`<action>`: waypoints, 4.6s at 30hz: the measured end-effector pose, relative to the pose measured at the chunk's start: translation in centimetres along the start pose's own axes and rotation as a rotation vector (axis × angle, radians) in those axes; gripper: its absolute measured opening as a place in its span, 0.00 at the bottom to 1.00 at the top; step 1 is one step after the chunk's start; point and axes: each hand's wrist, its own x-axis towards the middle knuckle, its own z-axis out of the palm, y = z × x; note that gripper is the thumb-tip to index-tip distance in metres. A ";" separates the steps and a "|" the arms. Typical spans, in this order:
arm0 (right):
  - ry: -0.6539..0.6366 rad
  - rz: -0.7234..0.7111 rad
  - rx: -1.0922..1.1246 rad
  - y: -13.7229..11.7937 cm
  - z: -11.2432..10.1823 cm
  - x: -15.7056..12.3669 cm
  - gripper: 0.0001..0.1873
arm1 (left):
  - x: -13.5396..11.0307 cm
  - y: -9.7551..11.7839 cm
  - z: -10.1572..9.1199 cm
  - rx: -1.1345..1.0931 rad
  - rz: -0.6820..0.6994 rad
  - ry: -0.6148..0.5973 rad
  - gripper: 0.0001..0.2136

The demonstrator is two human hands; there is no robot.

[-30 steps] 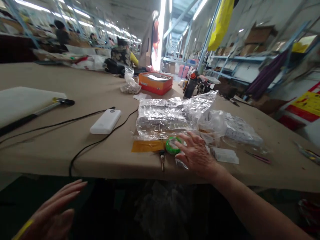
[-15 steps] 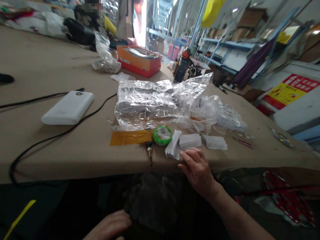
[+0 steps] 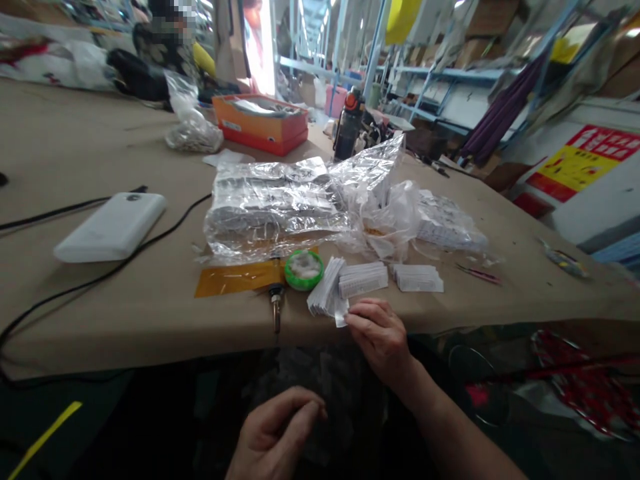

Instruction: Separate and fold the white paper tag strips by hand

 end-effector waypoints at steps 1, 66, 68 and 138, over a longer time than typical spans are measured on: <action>0.019 -0.007 0.038 -0.2 -0.1 0.0 0.08 | 0.5 0.2 0.6 -0.088 -0.070 -0.010 0.13; -0.253 0.208 -0.686 5.6 -8.5 -4.0 0.39 | 3.7 1.9 6.5 -0.534 -0.630 0.011 0.10; -0.272 0.178 -0.668 5.8 -8.6 -4.5 0.34 | 3.7 1.9 6.5 -0.527 -0.630 0.015 0.10; -0.622 0.896 1.642 -3.4 1.0 -3.3 0.16 | -1.7 2.2 3.0 -0.503 -0.509 -0.342 0.15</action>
